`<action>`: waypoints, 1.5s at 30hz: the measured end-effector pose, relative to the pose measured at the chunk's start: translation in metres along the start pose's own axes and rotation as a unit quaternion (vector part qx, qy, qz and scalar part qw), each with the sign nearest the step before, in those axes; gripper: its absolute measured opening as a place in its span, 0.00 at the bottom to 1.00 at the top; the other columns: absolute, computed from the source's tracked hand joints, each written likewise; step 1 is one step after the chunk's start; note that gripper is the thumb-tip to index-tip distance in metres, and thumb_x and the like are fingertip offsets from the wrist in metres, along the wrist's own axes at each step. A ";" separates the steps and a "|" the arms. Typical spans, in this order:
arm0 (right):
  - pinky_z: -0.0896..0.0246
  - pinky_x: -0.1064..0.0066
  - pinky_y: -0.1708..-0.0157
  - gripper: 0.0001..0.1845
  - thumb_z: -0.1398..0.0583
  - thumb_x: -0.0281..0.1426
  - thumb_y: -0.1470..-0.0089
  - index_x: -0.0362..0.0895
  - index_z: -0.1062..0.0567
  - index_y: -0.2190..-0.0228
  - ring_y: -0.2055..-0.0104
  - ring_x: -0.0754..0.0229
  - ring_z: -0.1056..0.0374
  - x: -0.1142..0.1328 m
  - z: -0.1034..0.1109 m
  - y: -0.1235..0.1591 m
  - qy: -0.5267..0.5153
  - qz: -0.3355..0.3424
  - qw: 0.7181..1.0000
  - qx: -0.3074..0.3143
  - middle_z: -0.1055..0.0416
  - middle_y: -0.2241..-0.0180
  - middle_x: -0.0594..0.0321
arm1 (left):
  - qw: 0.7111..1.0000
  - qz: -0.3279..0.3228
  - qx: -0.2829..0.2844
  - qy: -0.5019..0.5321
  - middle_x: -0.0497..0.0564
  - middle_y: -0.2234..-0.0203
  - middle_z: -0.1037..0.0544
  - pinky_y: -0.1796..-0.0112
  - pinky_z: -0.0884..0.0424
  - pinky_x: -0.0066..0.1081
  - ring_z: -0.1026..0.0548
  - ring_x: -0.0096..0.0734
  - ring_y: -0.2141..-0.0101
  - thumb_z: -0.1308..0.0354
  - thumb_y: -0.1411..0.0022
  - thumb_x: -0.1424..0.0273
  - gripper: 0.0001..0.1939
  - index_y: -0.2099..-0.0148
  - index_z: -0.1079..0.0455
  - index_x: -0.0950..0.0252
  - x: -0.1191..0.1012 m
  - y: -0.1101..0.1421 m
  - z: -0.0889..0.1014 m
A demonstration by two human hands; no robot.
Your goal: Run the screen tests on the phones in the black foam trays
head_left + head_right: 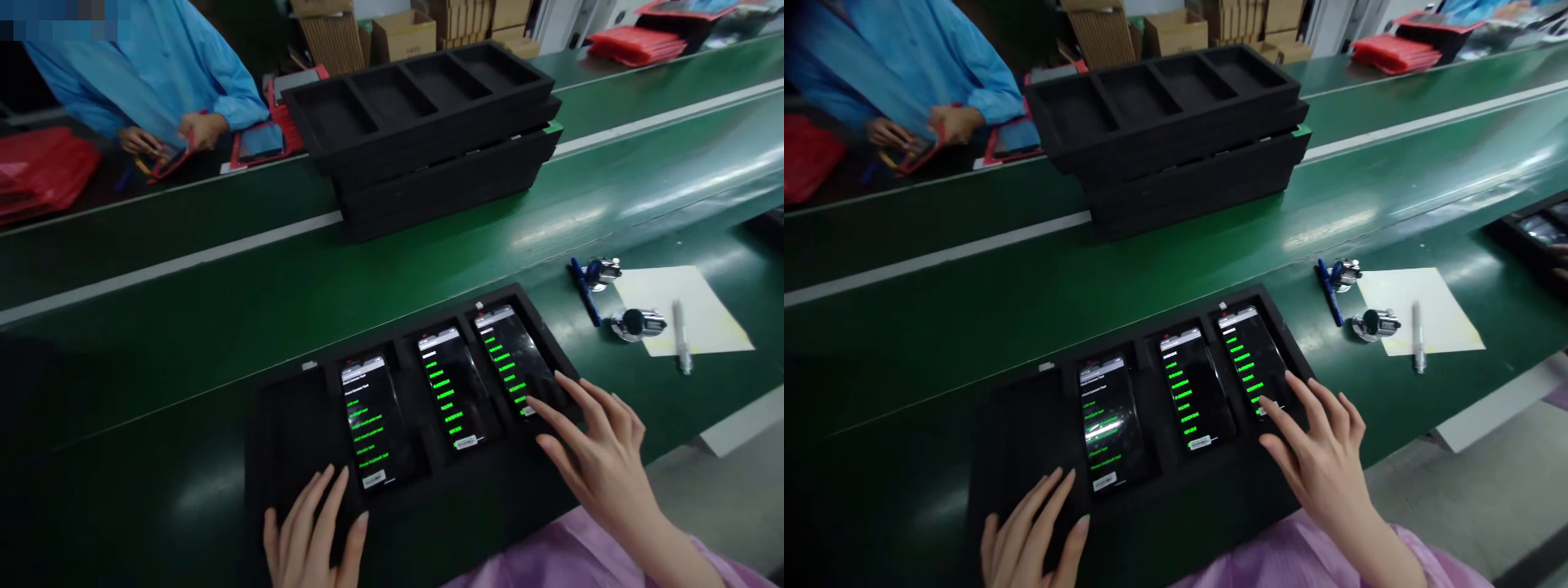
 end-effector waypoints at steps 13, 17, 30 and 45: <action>0.50 0.56 0.44 0.13 0.46 0.37 0.30 0.51 0.21 0.54 0.47 0.51 0.32 0.037 0.001 -0.010 -0.136 0.142 0.980 -0.004 0.24 0.49 0.57 | 0.999 -0.028 -0.035 0.006 0.55 0.47 0.23 0.30 0.55 0.40 0.27 0.35 0.44 0.45 0.32 0.72 0.17 0.43 0.28 0.60 -0.021 -0.012 0.012; 0.46 0.56 0.47 0.11 0.44 0.30 0.33 0.48 0.22 0.54 0.50 0.50 0.31 0.030 0.004 -0.012 -0.108 0.192 0.975 -0.006 0.24 0.51 0.55 | 0.998 -0.032 -0.044 0.010 0.56 0.47 0.24 0.30 0.55 0.42 0.27 0.34 0.43 0.44 0.32 0.74 0.17 0.43 0.28 0.62 -0.028 -0.015 0.014; 0.43 0.55 0.50 0.11 0.45 0.27 0.33 0.45 0.24 0.55 0.50 0.49 0.31 0.028 0.002 -0.006 -0.118 0.199 0.973 -0.015 0.26 0.52 0.51 | 0.997 -0.066 -0.039 -0.001 0.60 0.46 0.27 0.29 0.60 0.50 0.31 0.38 0.41 0.43 0.33 0.75 0.15 0.46 0.25 0.65 -0.035 -0.010 0.015; 0.42 0.59 0.49 0.12 0.43 0.29 0.36 0.50 0.21 0.55 0.52 0.52 0.29 0.025 0.000 -0.005 -0.147 0.179 0.973 -0.014 0.24 0.52 0.58 | 0.997 -0.014 -0.078 0.020 0.56 0.47 0.23 0.30 0.58 0.48 0.27 0.36 0.43 0.44 0.31 0.71 0.14 0.46 0.25 0.59 -0.035 -0.028 0.013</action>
Point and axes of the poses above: each hand's wrist, its own y-axis away from the middle knuckle, its own z-axis out of the back of the hand, x = y × z, the point moved 6 cm from there along -y, towards the middle knuckle
